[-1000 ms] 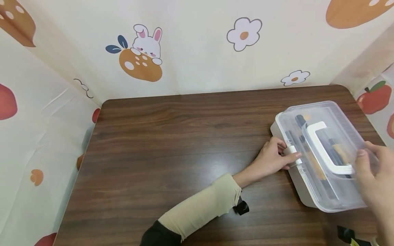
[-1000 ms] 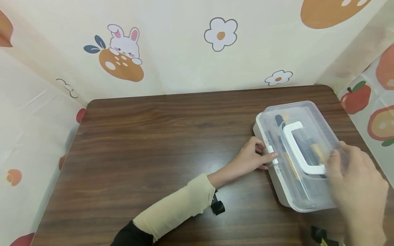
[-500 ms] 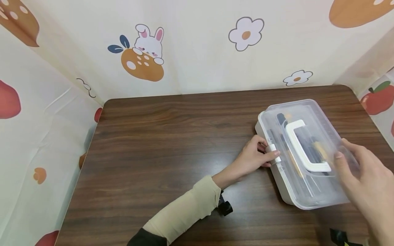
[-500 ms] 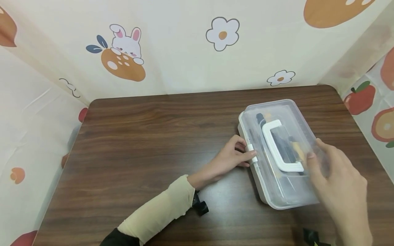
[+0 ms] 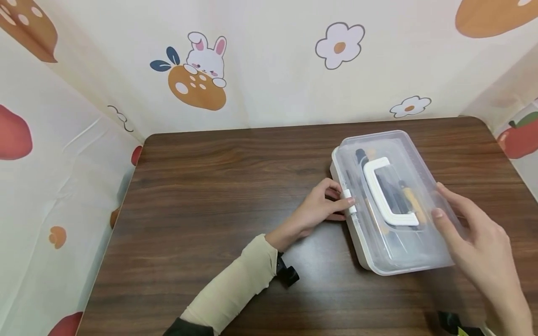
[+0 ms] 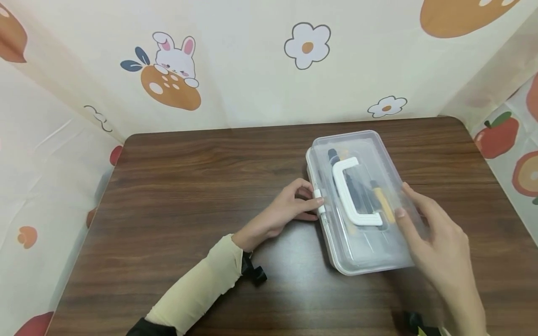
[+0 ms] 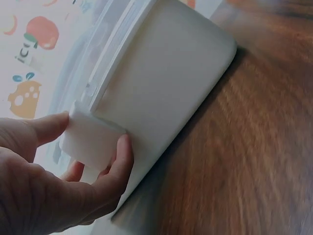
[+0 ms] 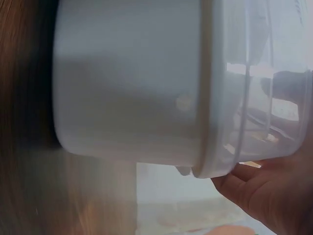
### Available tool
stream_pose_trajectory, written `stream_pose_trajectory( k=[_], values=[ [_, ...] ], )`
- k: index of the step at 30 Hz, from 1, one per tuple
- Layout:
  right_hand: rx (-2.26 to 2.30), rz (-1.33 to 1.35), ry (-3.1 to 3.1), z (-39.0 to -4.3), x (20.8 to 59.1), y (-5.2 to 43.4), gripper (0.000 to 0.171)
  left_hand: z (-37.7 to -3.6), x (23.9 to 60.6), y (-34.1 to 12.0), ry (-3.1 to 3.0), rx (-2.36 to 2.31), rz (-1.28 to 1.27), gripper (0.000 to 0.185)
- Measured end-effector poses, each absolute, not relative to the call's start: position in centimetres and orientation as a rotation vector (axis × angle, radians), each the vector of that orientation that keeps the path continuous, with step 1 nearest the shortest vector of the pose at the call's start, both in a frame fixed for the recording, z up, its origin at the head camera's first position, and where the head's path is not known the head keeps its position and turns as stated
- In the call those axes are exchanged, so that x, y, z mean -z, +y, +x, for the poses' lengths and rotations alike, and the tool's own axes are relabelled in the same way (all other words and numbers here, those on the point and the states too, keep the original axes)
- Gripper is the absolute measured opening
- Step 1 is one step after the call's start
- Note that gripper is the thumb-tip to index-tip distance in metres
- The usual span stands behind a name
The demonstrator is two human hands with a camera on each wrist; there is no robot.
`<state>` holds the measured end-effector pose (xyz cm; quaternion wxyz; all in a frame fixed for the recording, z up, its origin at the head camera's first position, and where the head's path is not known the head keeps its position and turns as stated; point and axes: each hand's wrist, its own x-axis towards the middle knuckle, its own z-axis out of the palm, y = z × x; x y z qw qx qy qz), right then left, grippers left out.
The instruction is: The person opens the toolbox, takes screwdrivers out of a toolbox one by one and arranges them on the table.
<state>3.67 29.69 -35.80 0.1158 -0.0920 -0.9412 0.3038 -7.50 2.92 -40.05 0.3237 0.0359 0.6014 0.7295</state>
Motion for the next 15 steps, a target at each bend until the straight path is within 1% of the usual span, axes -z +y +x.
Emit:
stream_pose_trajectory(
  k=[6,15],
  values=[
    [-1.098,-0.096,-2.67,2.7,36.6,28.6,0.053,-8.2,39.9,1.3,1.551,-1.911,0.105,0.025],
    [-1.246,-0.002,-2.681,1.1,36.7,26.0,0.057,-10.2,39.8,-1.1,1.582,-1.86,0.147,0.023]
  ],
)
